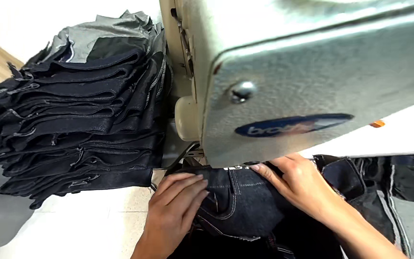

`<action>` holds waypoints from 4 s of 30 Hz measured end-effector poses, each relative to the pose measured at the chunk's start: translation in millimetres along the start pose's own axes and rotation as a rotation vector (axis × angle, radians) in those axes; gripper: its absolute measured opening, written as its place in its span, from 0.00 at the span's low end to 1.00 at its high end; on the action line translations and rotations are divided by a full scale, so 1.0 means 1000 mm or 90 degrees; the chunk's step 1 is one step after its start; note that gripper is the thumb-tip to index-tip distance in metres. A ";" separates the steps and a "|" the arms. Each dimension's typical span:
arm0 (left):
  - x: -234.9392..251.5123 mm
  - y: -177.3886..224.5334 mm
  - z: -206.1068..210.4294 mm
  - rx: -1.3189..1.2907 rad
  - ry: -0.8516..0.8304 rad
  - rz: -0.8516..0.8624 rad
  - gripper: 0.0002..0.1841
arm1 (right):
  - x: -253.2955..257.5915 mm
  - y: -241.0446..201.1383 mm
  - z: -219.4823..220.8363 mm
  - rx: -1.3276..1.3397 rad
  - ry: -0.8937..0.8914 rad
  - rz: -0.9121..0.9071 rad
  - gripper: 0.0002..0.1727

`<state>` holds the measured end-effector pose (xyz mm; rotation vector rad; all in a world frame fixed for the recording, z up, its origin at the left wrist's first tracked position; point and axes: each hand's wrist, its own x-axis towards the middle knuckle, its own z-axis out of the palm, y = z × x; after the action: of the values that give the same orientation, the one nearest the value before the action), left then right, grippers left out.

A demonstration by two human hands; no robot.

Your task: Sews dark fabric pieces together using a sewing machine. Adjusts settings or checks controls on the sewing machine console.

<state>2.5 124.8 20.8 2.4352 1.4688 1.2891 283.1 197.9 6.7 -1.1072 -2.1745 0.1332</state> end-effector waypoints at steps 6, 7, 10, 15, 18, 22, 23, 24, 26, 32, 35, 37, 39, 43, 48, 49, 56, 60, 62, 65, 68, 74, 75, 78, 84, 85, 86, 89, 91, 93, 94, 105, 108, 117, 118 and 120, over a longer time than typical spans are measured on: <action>0.003 -0.003 0.004 0.043 0.028 -0.064 0.13 | -0.004 -0.001 0.004 -0.016 0.007 0.026 0.26; 0.004 -0.001 0.009 0.059 0.022 -0.068 0.14 | -0.004 -0.001 0.005 -0.019 0.009 0.031 0.26; 0.008 0.003 0.028 0.114 -0.028 -0.097 0.19 | -0.006 -0.001 0.006 -0.013 0.016 0.044 0.25; 0.018 0.005 0.055 0.107 -0.072 -0.143 0.24 | -0.010 0.000 0.012 0.013 0.017 0.065 0.25; 0.021 0.003 0.058 -0.056 -0.093 -0.227 0.20 | -0.011 0.001 0.014 0.021 0.029 0.057 0.26; 0.034 -0.010 0.064 -0.141 -0.071 -0.286 0.14 | 0.008 0.006 0.019 0.011 0.092 0.036 0.23; 0.042 -0.010 0.060 -0.172 -0.112 -0.351 0.15 | 0.016 0.006 0.020 0.007 0.100 0.039 0.22; 0.048 -0.013 0.057 -0.207 -0.152 -0.419 0.16 | 0.024 0.005 0.019 0.009 0.097 0.048 0.21; 0.058 -0.018 0.050 -0.263 -0.211 -0.511 0.20 | 0.034 0.005 0.016 0.012 0.085 0.048 0.21; 0.047 -0.008 0.053 -0.053 -0.153 -0.308 0.11 | 0.025 0.010 0.018 0.037 0.088 0.043 0.22; 0.070 0.008 0.045 -0.029 -0.292 -0.533 0.15 | 0.028 0.007 0.014 0.021 0.091 0.040 0.23; 0.075 0.016 0.043 -0.010 -0.287 -0.534 0.13 | 0.031 0.007 0.013 0.014 0.092 0.037 0.24; 0.056 0.004 0.052 0.007 -0.156 -0.341 0.10 | 0.032 0.008 0.013 0.014 0.092 0.034 0.23; 0.042 -0.016 0.057 0.024 -0.074 -0.166 0.09 | 0.031 0.009 0.014 0.018 0.096 0.025 0.23; 0.047 -0.017 0.052 -0.021 -0.170 -0.291 0.10 | 0.031 0.006 0.010 0.011 0.102 0.021 0.21; 0.054 -0.016 0.048 -0.024 -0.234 -0.358 0.10 | 0.031 0.005 0.009 0.008 0.103 0.014 0.22; 0.051 -0.021 0.040 -0.020 -0.224 -0.279 0.11 | 0.032 0.007 -0.001 -0.033 0.098 0.000 0.20; 0.046 -0.025 0.043 -0.022 -0.156 -0.170 0.14 | 0.055 0.033 -0.051 0.054 0.048 0.132 0.16; 0.047 -0.023 0.042 -0.008 -0.177 -0.187 0.15 | 0.064 0.097 -0.048 0.060 0.019 0.254 0.21; 0.047 -0.022 0.043 0.009 -0.183 -0.197 0.17 | 0.062 0.186 -0.014 -0.015 -0.068 0.399 0.31; 0.047 -0.018 0.044 0.044 -0.188 -0.188 0.16 | 0.055 0.208 0.011 -0.052 -0.122 0.458 0.29; 0.050 -0.010 0.043 0.052 -0.244 -0.255 0.18 | 0.051 0.199 0.015 -0.100 -0.094 0.395 0.25; 0.050 -0.010 0.043 0.042 -0.243 -0.263 0.18 | 0.049 0.201 0.015 -0.086 -0.058 0.374 0.24; 0.052 -0.006 0.043 0.034 -0.244 -0.292 0.18 | 0.040 0.222 0.028 -0.073 0.076 0.322 0.23; 0.057 -0.009 0.054 -0.057 -0.222 -0.377 0.18 | 0.028 0.233 0.042 -0.131 0.123 0.276 0.33; 0.053 -0.013 0.057 -0.066 -0.200 -0.366 0.18 | 0.028 0.234 0.044 -0.155 0.101 0.270 0.36; 0.050 -0.015 0.059 -0.071 -0.188 -0.360 0.18 | 0.027 0.233 0.045 -0.167 0.085 0.274 0.39; 0.049 -0.012 0.058 -0.055 -0.180 -0.356 0.18 | 0.027 0.235 0.045 -0.176 0.090 0.315 0.46; 0.047 -0.007 0.058 -0.012 -0.159 -0.324 0.17 | 0.027 0.234 0.045 -0.182 0.109 0.328 0.48; 0.040 -0.010 0.060 0.011 -0.122 -0.253 0.17 | 0.027 0.233 0.045 -0.186 0.130 0.329 0.46; 0.037 -0.012 0.062 0.003 -0.103 -0.230 0.17 | 0.027 0.232 0.045 -0.190 0.141 0.325 0.46; 0.035 -0.013 0.062 -0.013 -0.102 -0.242 0.18 | 0.027 0.232 0.046 -0.217 0.136 0.292 0.43; 0.035 -0.014 0.064 -0.019 -0.096 -0.242 0.18 | 0.028 0.231 0.045 -0.221 0.128 0.293 0.41; 0.044 -0.007 0.060 -0.079 -0.115 -0.286 0.18 | 0.029 0.229 0.044 -0.222 0.101 0.299 0.42; 0.039 -0.011 0.063 -0.041 -0.099 -0.253 0.18 | 0.029 0.230 0.045 -0.228 0.096 0.301 0.42; 0.034 -0.015 0.065 -0.021 -0.085 -0.225 0.18 | 0.029 0.231 0.045 -0.234 0.085 0.304 0.41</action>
<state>41.1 182.3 -6.7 2.0697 1.7224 1.0481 399.8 375.0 -99.2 -1.7787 -1.8212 -0.1329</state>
